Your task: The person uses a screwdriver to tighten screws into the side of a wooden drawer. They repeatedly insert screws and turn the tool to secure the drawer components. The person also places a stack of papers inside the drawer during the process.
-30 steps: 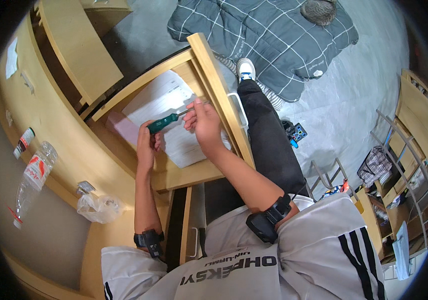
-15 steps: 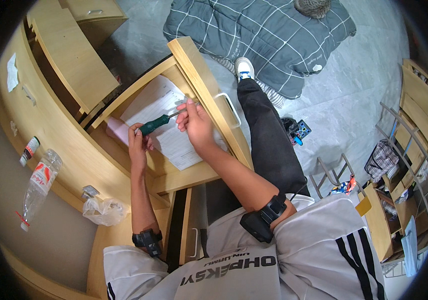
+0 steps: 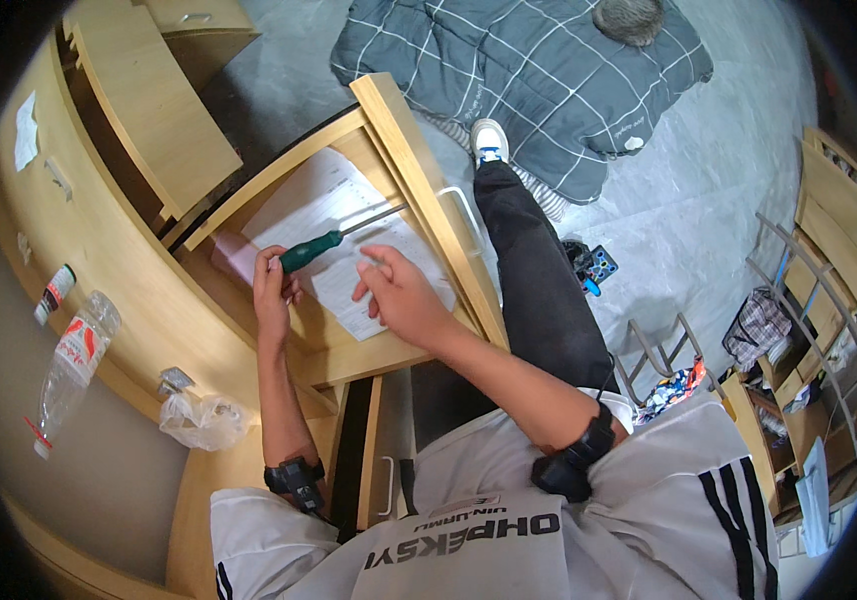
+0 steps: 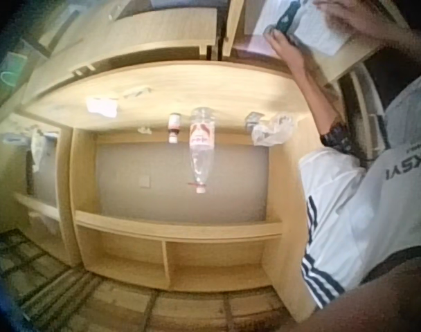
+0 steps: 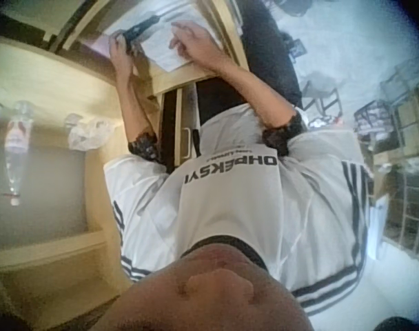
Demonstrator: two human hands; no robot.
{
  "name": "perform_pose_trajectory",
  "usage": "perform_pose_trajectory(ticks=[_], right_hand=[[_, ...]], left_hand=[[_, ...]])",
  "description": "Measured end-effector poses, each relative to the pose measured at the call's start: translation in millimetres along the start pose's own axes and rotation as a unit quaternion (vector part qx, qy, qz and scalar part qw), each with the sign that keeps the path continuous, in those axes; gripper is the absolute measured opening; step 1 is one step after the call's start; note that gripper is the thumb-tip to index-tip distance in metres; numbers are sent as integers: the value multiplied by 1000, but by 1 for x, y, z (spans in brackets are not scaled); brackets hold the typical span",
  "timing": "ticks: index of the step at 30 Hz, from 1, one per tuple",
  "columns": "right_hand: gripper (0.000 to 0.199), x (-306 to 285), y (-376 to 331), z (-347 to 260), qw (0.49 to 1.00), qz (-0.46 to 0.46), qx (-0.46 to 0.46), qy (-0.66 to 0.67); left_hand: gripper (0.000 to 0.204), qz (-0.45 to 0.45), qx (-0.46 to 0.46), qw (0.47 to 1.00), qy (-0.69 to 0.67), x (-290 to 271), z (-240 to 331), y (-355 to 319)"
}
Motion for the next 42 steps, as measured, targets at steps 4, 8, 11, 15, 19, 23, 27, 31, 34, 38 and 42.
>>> perform_pose_trajectory(ticks=[4,8,11,15,19,23,27,31,34,38,42], right_hand=[[41,4,34,13,995,27,48,86],[33,3,55,12,985,64,-17,158],[32,1,60,11,984,64,-23,163],[35,-1,60,9,987,56,-13,147],[37,-2,60,9,987,53,-13,150],[37,-1,61,9,985,66,-33,157],[38,-2,63,9,983,82,-25,162],[39,-3,63,9,986,85,-3,146],[39,-3,63,10,984,87,-8,156],[37,-3,65,11,979,110,-13,171],[38,-3,66,9,975,112,-25,191]], left_hand=[[36,23,-57,992,108,-11,-9,10],[35,7,11,993,117,-2,0,6],[37,-3,66,998,5,14,8,-4],[38,-34,13,999,-40,10,8,-1],[37,-27,-141,985,100,-4,-8,5],[38,-11,48,999,18,10,4,0],[45,18,40,998,-40,11,0,1],[45,42,-132,970,200,-9,-12,7],[40,57,-80,975,201,-8,-9,5],[46,10,59,998,37,11,-1,-2],[41,47,13,998,-37,7,-8,1]])
Point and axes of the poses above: each hand's wrist, its own y-axis towards the middle knuckle, its own x-axis out of the palm, z = x × y, the point moved 5 cm from there along y, towards the middle knuckle, and after that the axes turned 5 degrees about -x, right-handed, at the moved point
